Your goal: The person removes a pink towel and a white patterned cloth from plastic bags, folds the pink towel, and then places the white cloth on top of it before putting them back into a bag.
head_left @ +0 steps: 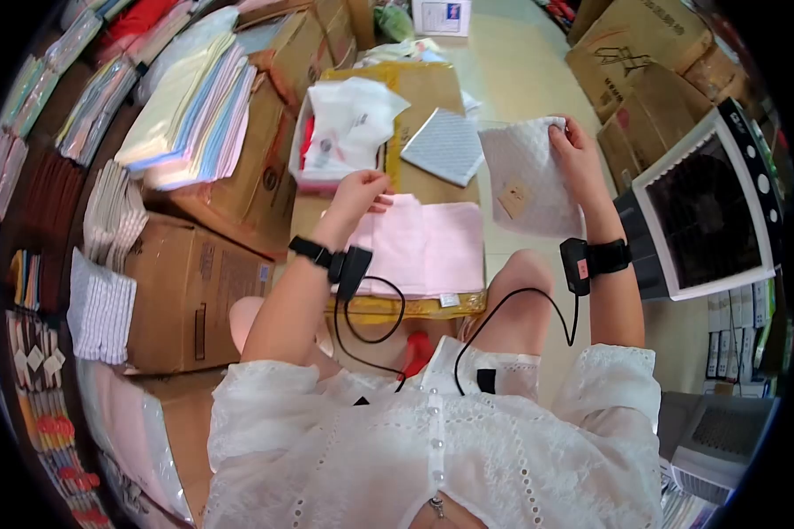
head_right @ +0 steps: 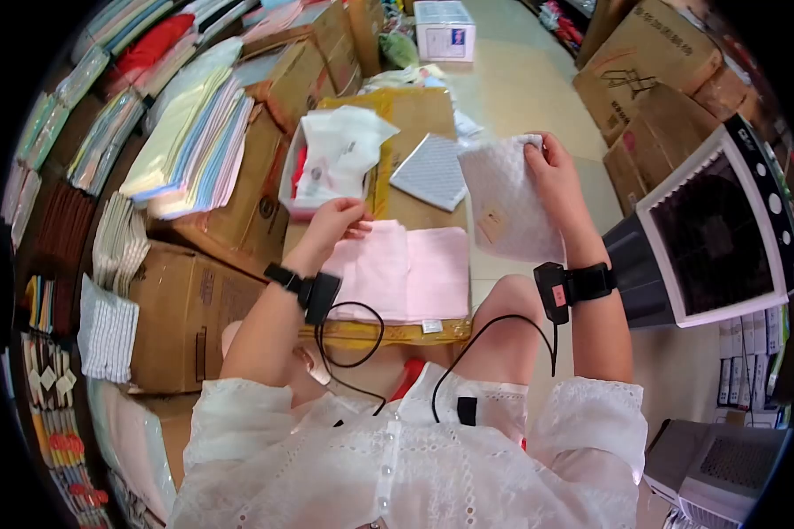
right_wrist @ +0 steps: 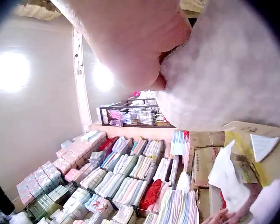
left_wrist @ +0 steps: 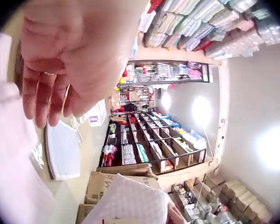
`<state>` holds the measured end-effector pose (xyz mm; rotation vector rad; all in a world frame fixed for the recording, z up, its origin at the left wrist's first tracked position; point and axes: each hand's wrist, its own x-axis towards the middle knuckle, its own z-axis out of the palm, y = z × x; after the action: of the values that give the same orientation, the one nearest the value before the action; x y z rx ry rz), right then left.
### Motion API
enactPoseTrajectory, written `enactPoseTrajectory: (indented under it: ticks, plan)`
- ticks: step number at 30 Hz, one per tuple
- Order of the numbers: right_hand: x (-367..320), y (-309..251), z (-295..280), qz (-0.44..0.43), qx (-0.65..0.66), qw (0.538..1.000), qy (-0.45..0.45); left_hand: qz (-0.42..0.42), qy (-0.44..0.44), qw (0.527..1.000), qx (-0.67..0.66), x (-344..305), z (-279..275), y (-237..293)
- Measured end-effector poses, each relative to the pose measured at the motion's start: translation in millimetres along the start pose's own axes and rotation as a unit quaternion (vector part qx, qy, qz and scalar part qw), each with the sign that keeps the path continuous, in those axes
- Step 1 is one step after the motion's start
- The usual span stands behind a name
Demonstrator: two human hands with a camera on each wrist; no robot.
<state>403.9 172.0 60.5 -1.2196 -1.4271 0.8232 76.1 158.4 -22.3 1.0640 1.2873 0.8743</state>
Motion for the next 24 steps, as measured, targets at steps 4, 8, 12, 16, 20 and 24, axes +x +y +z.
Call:
enactPoseTrajectory:
  ticks: [4,8,12,16,20,24]
  plan:
    - [-0.3,24.7,20.4,-0.019,-0.071,0.995,-0.060,-0.052,-0.008,0.994,0.097,-61.1,-38.4,-53.0]
    - [-16.6,28.1,48.2,-0.012,-0.187,0.969,-0.163,-0.141,-0.024,0.987,0.076,-106.8,-33.8,-94.6]
    - [-30.6,41.9,87.5,-0.063,-0.269,0.927,-0.253,-0.087,0.057,0.991,0.088,-105.1,-7.2,-113.5]
    - [-33.4,44.7,134.1,-0.150,-0.460,0.824,-0.295,0.011,0.177,0.947,0.268,-84.9,4.9,-133.2]
    - [-19.3,105.8,165.7,-0.210,-0.608,0.707,-0.292,-0.043,0.155,0.939,0.305,-80.6,10.3,-117.6]
    - [-10.4,110.1,182.5,-0.299,-0.497,0.768,-0.271,-0.021,0.160,0.941,0.296,-76.7,10.8,-123.3]
